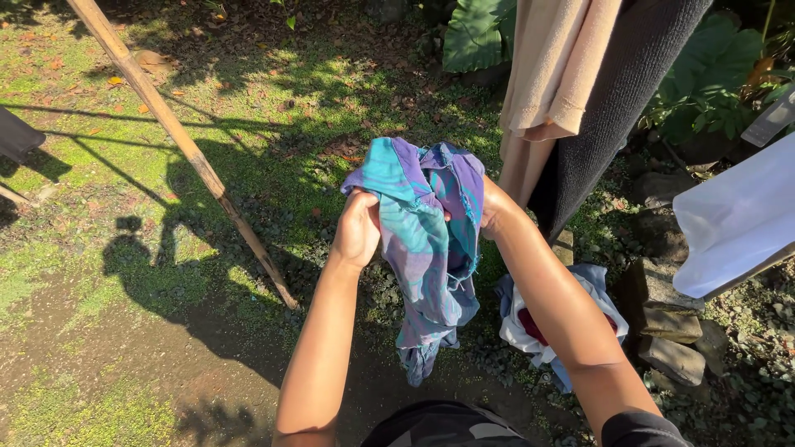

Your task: Hanging various items of laundry on a clothes rack using hangers in an outdoor garden.

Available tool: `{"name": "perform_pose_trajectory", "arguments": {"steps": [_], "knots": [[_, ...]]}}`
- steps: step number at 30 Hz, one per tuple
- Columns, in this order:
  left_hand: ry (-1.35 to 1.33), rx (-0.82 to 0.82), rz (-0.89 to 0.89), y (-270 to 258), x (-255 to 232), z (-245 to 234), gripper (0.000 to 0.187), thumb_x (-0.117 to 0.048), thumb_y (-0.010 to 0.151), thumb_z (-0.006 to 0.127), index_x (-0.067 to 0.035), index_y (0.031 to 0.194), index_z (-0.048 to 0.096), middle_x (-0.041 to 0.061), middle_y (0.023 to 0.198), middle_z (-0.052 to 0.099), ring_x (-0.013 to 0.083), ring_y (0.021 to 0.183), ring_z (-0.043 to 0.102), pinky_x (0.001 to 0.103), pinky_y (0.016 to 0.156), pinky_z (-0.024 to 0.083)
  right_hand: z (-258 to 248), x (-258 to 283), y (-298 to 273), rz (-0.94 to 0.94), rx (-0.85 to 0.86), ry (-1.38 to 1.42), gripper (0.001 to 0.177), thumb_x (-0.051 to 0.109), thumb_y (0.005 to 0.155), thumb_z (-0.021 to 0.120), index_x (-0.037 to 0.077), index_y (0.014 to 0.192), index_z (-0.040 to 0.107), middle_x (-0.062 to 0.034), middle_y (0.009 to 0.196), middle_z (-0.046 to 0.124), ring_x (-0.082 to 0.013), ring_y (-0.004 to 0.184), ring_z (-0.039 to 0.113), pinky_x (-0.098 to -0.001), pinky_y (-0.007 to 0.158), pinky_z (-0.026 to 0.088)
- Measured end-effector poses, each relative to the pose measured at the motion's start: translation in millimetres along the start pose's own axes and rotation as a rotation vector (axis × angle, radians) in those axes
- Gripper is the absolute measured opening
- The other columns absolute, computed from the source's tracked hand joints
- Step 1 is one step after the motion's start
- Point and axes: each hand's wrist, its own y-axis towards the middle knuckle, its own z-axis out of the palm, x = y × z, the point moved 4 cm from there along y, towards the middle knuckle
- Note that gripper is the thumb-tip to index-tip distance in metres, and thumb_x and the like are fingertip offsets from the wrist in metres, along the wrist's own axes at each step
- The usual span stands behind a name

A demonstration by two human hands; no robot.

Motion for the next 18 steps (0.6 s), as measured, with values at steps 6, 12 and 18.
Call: {"name": "perform_pose_trajectory", "arguments": {"steps": [6, 12, 18], "knots": [[0.308, -0.204, 0.044, -9, -57, 33, 0.054, -0.025, 0.093, 0.076, -0.002, 0.137, 0.054, 0.006, 0.127, 0.061, 0.0171, 0.120, 0.056, 0.038, 0.109, 0.043, 45, 33, -19, 0.029, 0.001, -0.664, 0.029, 0.015, 0.097, 0.063, 0.001, 0.120, 0.072, -0.0137, 0.107, 0.077, -0.0207, 0.091, 0.075, -0.0370, 0.083, 0.062], [0.656, -0.167, 0.089, -8, -66, 74, 0.082, -0.020, 0.081, 0.086, -0.001, 0.147, 0.041, 0.010, 0.130, 0.059, 0.0200, 0.120, 0.059, 0.038, 0.107, 0.048, 53, 59, -31, -0.097, 0.129, -1.156, 0.034, 0.017, 0.098, 0.064, 0.001, 0.128, 0.068, -0.0040, 0.118, 0.072, -0.0083, 0.104, 0.060, -0.0301, 0.093, 0.053], [0.880, -0.006, 0.267, 7, -32, 82, 0.084, -0.015, 0.087, 0.083, 0.006, 0.153, 0.036, 0.016, 0.152, 0.050, 0.0232, 0.139, 0.050, 0.036, 0.117, 0.039, 82, 74, -52, -0.316, 0.203, -1.266, 0.034, 0.026, 0.103, 0.062, 0.004, 0.128, 0.066, -0.0005, 0.120, 0.072, -0.0099, 0.110, 0.062, -0.0307, 0.099, 0.051]]}}
